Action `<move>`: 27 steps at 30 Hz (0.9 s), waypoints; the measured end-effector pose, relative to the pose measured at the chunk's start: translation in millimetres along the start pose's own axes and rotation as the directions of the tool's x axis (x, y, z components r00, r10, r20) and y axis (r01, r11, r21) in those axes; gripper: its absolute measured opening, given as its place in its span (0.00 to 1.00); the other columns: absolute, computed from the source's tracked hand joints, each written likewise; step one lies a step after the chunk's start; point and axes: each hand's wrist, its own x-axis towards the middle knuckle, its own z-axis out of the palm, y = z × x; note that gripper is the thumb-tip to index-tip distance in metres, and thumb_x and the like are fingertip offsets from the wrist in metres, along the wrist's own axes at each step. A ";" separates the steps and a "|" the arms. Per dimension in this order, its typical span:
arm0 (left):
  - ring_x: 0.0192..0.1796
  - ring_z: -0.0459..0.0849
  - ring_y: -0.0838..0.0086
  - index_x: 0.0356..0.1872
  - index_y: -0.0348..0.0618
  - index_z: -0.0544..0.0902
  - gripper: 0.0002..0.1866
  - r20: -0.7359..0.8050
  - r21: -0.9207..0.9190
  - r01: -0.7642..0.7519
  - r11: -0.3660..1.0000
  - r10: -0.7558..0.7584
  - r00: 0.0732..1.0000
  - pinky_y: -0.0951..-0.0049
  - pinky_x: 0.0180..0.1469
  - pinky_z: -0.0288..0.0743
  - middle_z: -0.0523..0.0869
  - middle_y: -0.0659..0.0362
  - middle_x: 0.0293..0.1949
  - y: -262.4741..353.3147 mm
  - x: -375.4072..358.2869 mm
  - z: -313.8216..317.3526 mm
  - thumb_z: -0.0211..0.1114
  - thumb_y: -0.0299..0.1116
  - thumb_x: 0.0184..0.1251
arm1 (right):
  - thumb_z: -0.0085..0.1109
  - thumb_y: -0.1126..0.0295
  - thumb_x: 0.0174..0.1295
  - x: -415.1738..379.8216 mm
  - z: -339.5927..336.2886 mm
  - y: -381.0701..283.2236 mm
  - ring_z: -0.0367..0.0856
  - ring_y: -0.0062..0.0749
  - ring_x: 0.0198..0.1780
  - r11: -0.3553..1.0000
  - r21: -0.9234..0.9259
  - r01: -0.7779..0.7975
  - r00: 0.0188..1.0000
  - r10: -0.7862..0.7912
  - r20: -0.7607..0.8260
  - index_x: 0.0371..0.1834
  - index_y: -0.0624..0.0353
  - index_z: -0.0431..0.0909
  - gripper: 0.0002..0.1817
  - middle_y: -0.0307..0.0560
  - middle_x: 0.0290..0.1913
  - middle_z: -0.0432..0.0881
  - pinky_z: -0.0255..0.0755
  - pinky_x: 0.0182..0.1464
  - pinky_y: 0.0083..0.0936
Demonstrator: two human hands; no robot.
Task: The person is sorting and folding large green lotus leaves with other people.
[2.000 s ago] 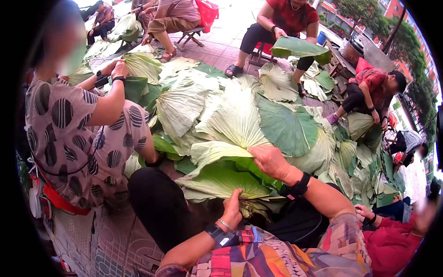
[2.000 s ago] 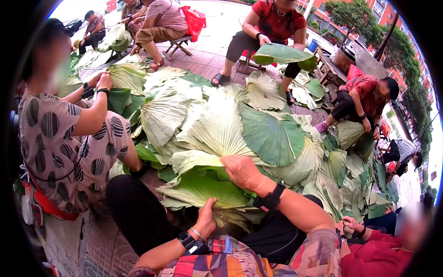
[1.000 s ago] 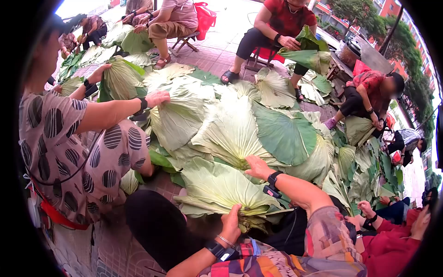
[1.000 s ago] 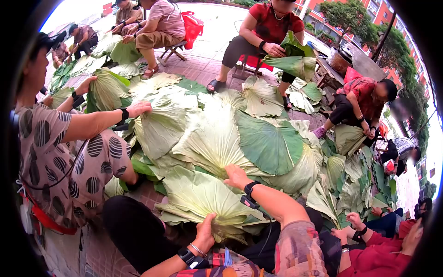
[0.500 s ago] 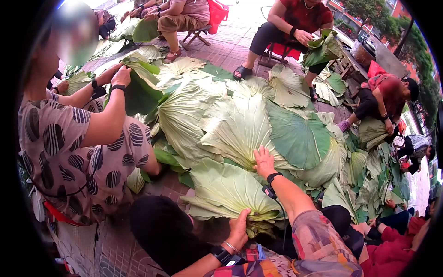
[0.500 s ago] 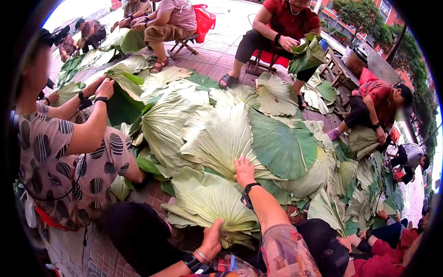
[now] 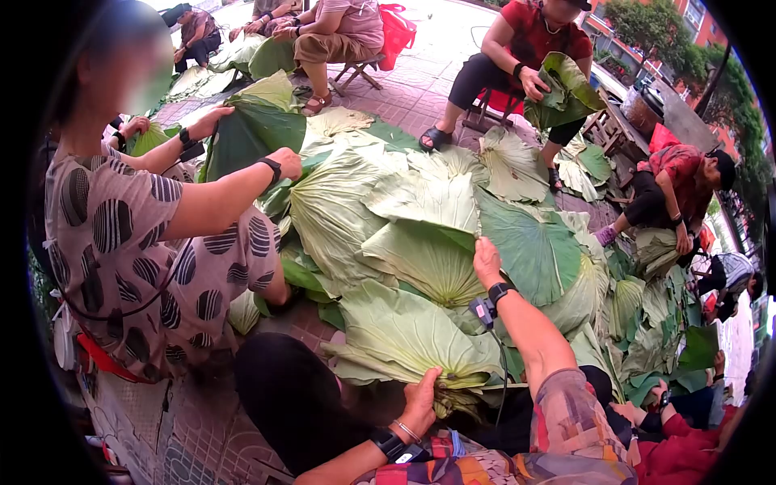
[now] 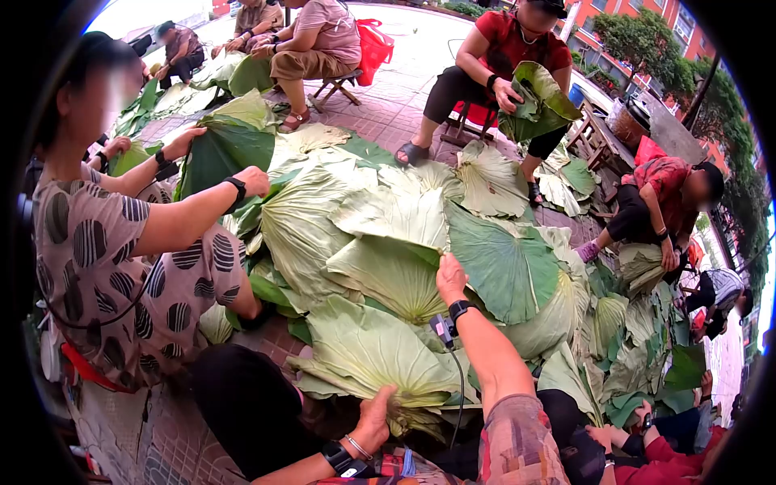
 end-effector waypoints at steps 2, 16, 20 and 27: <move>0.29 0.76 0.74 0.32 0.31 0.76 0.18 0.016 -0.005 0.030 1.000 -0.029 0.999 0.71 0.32 0.73 0.78 0.57 0.30 5.0 -8.6 1.8 0.68 0.36 0.47 | 0.42 0.60 0.61 35.8 -32.7 -0.6 0.73 0.54 0.34 0.981 0.189 0.033 0.996 -0.017 -0.087 0.32 0.64 0.72 0.16 0.60 0.30 0.75 0.66 0.36 0.37; 0.36 0.77 0.73 0.39 0.28 0.76 0.23 0.027 0.053 -0.036 0.998 0.035 0.999 0.71 0.40 0.72 0.79 0.55 0.37 -14.2 14.5 -9.3 0.68 0.37 0.45 | 0.49 0.71 0.59 -39.9 -206.3 -173.5 0.77 0.40 0.32 0.596 0.103 0.796 0.604 -0.792 -0.091 0.40 0.59 0.75 0.08 0.50 0.29 0.78 0.70 0.35 0.30; 0.32 0.77 0.72 0.37 0.28 0.76 0.22 0.057 0.025 -0.027 0.999 0.025 0.998 0.69 0.36 0.73 0.79 0.55 0.35 -20.0 21.9 -11.2 0.68 0.37 0.45 | 0.51 0.68 0.55 -126.4 -144.7 -112.8 0.77 0.45 0.32 0.665 0.201 0.719 0.564 -0.728 0.391 0.39 0.56 0.75 0.10 0.53 0.28 0.78 0.69 0.33 0.37; 0.33 0.79 0.68 0.38 0.40 0.76 0.16 0.094 -0.010 0.038 0.999 -0.037 0.995 0.66 0.37 0.75 0.80 0.57 0.34 -23.8 23.3 -15.3 0.64 0.40 0.54 | 0.48 0.66 0.62 -189.0 -116.6 -70.0 0.78 0.31 0.31 0.912 0.364 0.191 0.445 -0.411 0.796 0.43 0.60 0.74 0.12 0.49 0.28 0.78 0.71 0.36 0.26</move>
